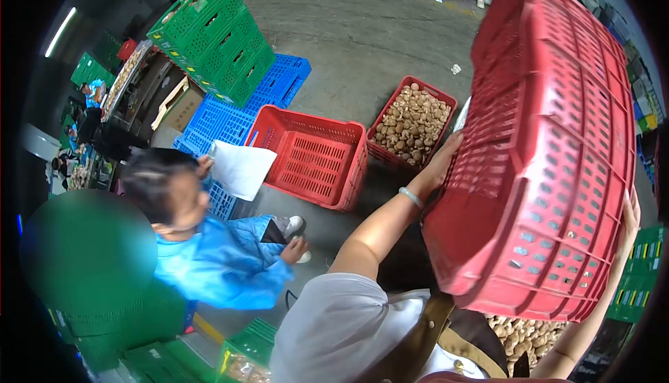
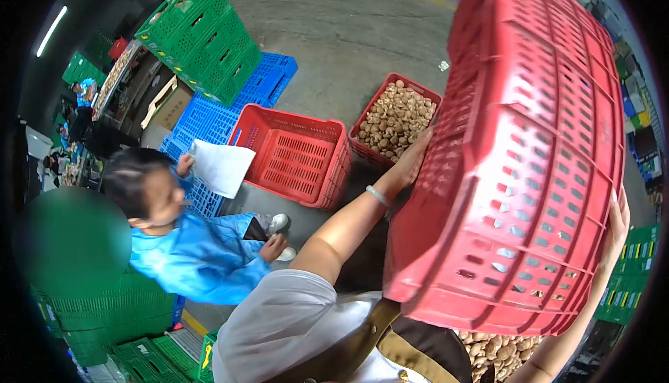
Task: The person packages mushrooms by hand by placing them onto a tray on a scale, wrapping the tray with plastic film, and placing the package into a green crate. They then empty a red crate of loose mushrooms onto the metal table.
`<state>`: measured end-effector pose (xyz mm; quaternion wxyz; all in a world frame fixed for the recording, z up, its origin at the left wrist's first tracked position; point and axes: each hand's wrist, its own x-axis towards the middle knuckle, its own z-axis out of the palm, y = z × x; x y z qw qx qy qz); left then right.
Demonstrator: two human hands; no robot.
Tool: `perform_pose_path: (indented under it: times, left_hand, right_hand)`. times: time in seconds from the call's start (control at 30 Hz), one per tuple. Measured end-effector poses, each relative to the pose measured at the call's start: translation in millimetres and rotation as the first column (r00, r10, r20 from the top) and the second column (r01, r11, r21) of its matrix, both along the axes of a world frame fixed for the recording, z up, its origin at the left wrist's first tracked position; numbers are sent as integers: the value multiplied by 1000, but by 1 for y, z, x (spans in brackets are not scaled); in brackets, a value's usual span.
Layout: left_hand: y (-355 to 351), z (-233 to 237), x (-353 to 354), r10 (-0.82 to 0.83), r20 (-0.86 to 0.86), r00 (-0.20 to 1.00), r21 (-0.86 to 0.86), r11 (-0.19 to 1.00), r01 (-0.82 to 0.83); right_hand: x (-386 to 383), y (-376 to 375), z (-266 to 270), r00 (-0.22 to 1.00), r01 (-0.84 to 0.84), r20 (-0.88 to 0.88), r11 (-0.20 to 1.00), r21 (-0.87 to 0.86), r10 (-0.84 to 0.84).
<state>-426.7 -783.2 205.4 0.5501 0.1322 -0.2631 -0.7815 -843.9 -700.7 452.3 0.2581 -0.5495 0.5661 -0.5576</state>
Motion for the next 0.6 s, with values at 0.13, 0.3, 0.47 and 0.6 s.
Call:
perform_pose_path:
  times: [0.13,0.3,0.47,0.6]
  left_hand:
    - [-23,-135,30,236,127,963,-6,971,-237]
    - [-2,-119,143,352,227,908,93,920,-380]
    - [60,-70,283,753,455,476,143,466,-873]
    - [94,-37,331,759,565,323,11,385,-923]
  right_hand:
    - [104,-43,22,940,-302,-148,951,63,308]
    - [267,-122,14,834,-525,-105,837,153,542]
    - [442,-204,-46,587,-723,-188,614,315,787]
    - [576,-199,-102,297,-766,-664,586,263,686]
